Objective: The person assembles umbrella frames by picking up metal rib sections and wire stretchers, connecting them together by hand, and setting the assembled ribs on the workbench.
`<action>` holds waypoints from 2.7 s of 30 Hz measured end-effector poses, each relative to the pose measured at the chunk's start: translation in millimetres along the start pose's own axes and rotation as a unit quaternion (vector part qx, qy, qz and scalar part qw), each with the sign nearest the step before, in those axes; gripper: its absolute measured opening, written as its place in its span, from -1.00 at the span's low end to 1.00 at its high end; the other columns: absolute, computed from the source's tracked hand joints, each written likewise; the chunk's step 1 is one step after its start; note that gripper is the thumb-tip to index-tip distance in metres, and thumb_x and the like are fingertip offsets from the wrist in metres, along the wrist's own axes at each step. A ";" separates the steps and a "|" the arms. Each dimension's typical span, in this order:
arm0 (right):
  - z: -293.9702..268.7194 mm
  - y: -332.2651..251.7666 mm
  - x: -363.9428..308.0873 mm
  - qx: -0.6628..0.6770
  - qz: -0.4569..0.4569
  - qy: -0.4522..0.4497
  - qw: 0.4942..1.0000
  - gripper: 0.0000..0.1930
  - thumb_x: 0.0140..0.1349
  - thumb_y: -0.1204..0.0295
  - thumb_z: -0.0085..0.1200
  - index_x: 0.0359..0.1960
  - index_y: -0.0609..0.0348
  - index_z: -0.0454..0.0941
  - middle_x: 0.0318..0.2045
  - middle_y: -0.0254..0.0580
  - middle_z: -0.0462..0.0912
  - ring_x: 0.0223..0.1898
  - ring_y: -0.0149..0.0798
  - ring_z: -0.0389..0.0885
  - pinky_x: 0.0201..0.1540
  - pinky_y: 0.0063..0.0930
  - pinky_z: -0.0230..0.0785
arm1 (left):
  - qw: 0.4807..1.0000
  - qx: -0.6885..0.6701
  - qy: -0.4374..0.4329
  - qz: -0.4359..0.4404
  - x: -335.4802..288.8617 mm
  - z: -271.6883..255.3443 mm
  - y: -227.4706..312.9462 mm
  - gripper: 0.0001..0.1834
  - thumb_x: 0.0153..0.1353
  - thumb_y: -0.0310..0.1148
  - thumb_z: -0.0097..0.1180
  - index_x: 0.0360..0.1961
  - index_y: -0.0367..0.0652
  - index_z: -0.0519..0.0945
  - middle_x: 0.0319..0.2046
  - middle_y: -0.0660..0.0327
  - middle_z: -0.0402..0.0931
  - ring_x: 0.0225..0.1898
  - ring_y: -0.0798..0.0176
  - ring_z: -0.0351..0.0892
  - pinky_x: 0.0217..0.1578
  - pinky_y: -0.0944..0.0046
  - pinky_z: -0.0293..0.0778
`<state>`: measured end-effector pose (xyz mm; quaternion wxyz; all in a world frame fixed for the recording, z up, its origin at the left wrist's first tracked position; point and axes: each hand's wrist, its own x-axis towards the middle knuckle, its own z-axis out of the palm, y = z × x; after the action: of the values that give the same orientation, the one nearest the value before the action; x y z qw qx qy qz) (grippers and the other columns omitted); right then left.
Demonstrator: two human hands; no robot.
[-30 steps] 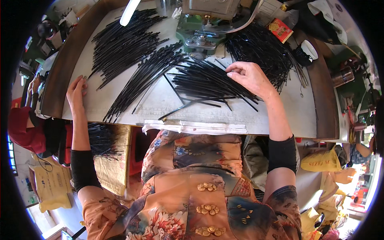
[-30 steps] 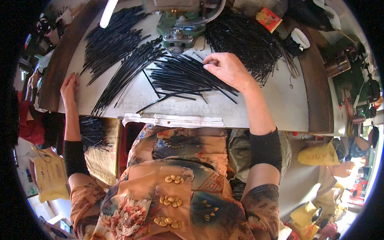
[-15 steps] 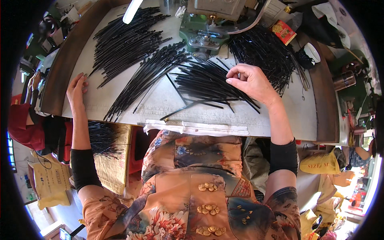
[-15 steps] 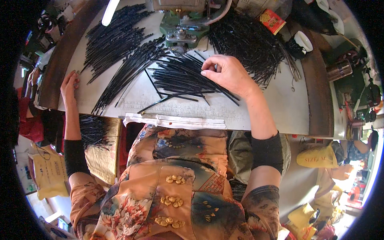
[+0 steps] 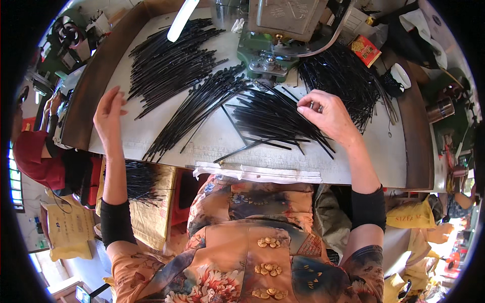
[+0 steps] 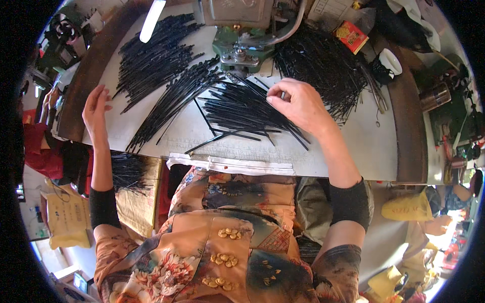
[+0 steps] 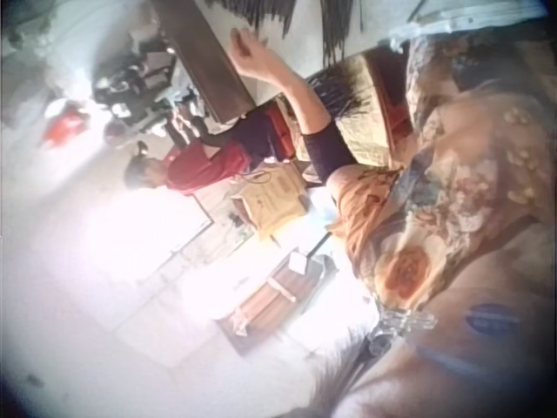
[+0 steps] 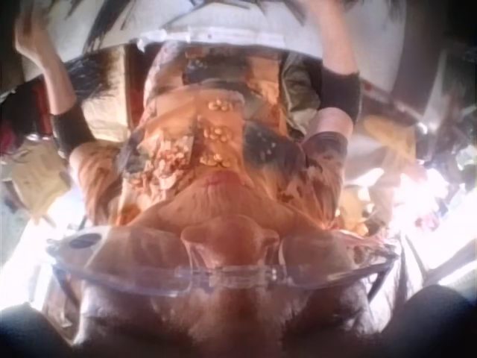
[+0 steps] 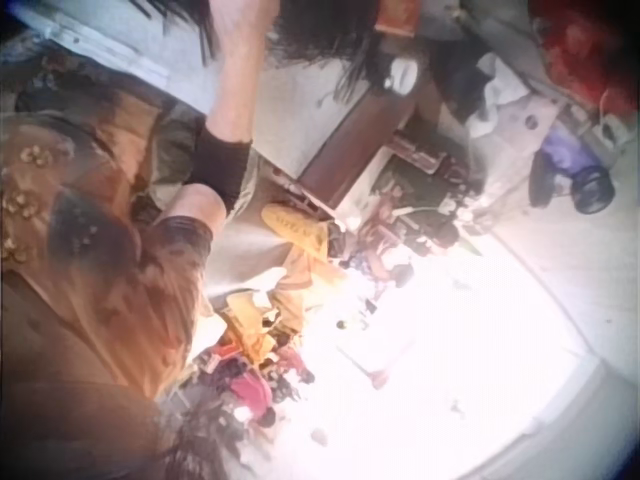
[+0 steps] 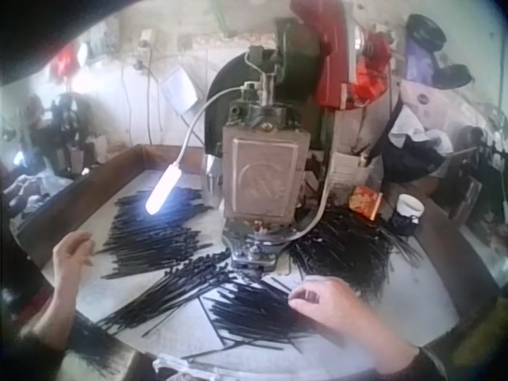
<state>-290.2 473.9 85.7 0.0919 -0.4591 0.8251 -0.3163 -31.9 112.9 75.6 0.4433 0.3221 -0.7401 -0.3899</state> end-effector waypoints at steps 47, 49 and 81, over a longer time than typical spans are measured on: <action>33.0 -18.1 12.6 -0.067 -0.137 0.053 0.987 -0.80 0.08 0.39 0.11 -0.30 0.24 0.57 -0.28 -0.10 0.55 -0.21 -0.03 0.49 -0.11 -0.29 0.31 | 0.881 0.244 -0.262 0.309 32.8 89.4 -6.9 -0.37 -0.02 -0.11 0.22 0.07 -0.19 0.41 0.07 0.02 0.35 0.14 0.02 0.27 0.15 0.10 0.16; 35.0 -17.2 14.6 -0.059 -0.135 0.043 0.988 -0.80 0.07 0.39 0.12 -0.30 0.24 0.57 -0.28 -0.10 0.55 -0.21 -0.03 0.49 -0.11 -0.30 0.31 | 0.881 0.253 -0.249 0.313 33.3 87.3 -7.1 -0.37 -0.02 -0.12 0.23 0.06 -0.20 0.42 0.07 0.02 0.36 0.14 0.02 0.28 0.15 0.11 0.17; 36.4 -11.4 17.7 -0.042 -0.173 -0.007 0.984 -0.74 0.11 0.27 0.08 -0.24 0.17 0.56 -0.23 -0.17 0.56 -0.16 -0.10 0.50 -0.06 -0.29 0.32 | 0.972 -0.019 -0.232 0.044 19.6 91.4 48.7 -0.65 0.14 -0.27 0.16 -0.08 -0.22 0.56 -0.10 0.16 0.53 -0.07 0.35 0.46 0.00 0.38 0.32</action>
<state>-276.0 439.2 66.5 0.0222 -0.6009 0.7450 -0.2888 -129.0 147.2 97.8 0.2825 0.1820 -0.8283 -0.4483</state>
